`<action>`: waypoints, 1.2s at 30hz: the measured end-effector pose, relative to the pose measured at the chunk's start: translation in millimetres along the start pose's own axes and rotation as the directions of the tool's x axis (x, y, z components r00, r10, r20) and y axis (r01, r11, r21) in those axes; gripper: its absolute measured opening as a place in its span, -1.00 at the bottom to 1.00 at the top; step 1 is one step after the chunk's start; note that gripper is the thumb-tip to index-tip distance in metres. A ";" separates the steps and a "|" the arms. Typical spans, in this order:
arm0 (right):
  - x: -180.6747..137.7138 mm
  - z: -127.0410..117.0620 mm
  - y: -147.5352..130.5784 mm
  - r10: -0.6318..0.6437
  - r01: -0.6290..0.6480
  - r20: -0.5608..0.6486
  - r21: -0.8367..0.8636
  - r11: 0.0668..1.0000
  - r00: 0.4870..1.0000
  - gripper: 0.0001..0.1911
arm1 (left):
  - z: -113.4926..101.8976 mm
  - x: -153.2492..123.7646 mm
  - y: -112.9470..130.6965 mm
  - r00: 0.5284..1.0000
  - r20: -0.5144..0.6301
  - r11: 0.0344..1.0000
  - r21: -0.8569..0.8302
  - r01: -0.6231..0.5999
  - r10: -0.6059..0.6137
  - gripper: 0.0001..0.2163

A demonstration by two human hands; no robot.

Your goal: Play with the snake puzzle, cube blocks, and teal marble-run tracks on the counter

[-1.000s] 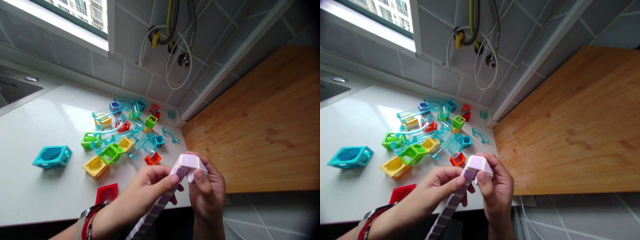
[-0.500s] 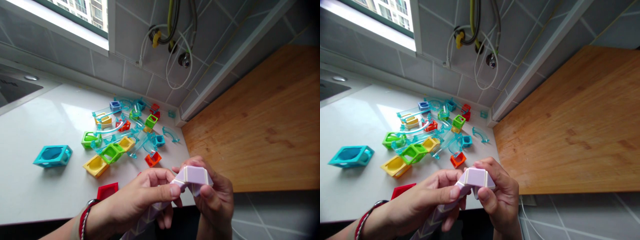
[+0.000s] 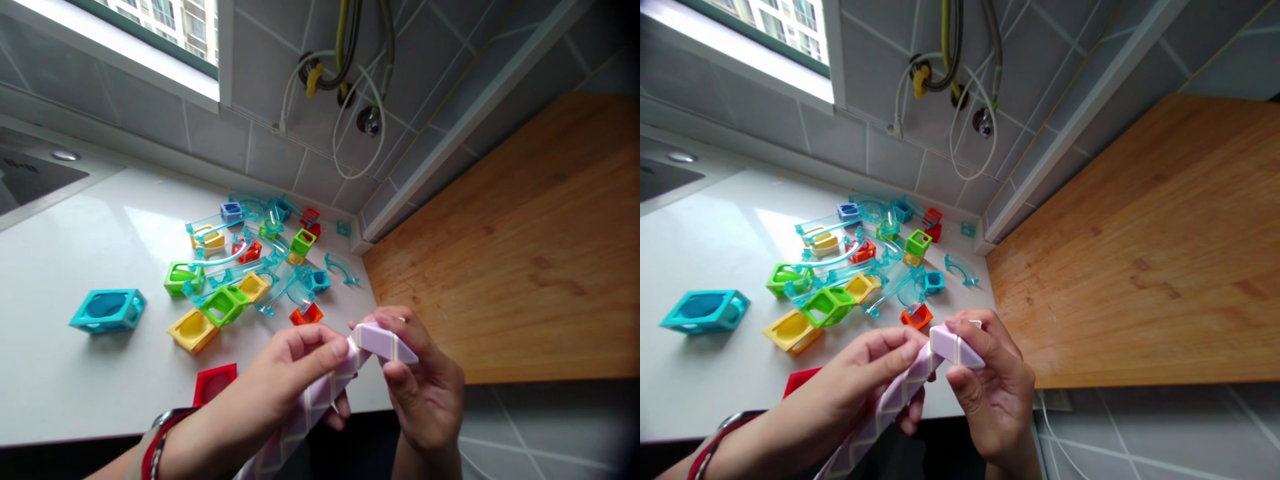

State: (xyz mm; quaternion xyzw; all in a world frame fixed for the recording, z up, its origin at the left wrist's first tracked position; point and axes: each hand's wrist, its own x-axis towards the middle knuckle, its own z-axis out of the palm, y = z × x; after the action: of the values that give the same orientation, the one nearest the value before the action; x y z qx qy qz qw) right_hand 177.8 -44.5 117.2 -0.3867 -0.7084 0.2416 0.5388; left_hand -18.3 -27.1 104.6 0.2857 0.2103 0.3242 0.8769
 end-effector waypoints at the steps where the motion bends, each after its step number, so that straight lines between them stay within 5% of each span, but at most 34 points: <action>1: -0.6 0.9 4.4 0.004 -0.003 -0.032 0.043 0.999 0.999 -0.63 | -1.6 -0.8 2.7 0.996 0.059 0.997 -0.045 0.064 -0.061 -0.71; 4: -1.1 3.0 12.5 0.058 -0.052 -0.049 0.116 0.992 0.997 -0.61 | -7.5 -2.1 6.5 0.949 0.227 0.956 -0.142 0.256 -0.220 -0.74; 6: -0.4 4.0 11.4 0.090 -0.085 -0.035 0.119 0.989 0.995 -0.61 | -9.6 -2.4 5.8 0.944 0.216 0.941 -0.176 0.288 -0.248 -0.72; 13: 0.9 11.5 -7.4 -0.059 0.065 0.029 -0.255 0.965 0.998 -0.57 | -0.9 -0.9 -0.4 0.993 0.010 0.987 -0.108 0.117 -0.117 -0.73; 20: 0.1 22.8 -5.6 -0.091 0.097 0.034 -0.287 0.953 0.995 -0.52 | 3.5 -5.5 -0.1 0.970 -0.157 0.965 0.218 -0.148 0.184 -0.63; 26: -0.3 29.6 7.9 -0.025 -0.004 -0.253 -0.114 0.993 0.967 -0.65 | 7.4 -11.8 0.1 0.991 -0.003 0.974 0.187 -0.131 0.134 -0.56; 30: -1.2 29.5 12.3 0.117 -0.105 -0.245 0.065 0.992 0.962 -0.65 | 5.1 -9.1 2.0 0.990 -0.007 0.962 0.238 -0.133 0.139 -0.54; 36: -1.4 29.2 6.4 0.167 -0.135 -0.222 0.155 0.979 0.961 -0.56 | 2.9 -5.8 -3.6 0.948 -0.144 0.884 0.422 -0.200 0.284 -0.61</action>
State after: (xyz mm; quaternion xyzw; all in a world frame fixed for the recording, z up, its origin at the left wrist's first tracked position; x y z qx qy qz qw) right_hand 152.0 -39.7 102.7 -0.4271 -0.5900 0.2835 0.6238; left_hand -19.1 -34.4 105.6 0.4495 0.3226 0.4086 0.7259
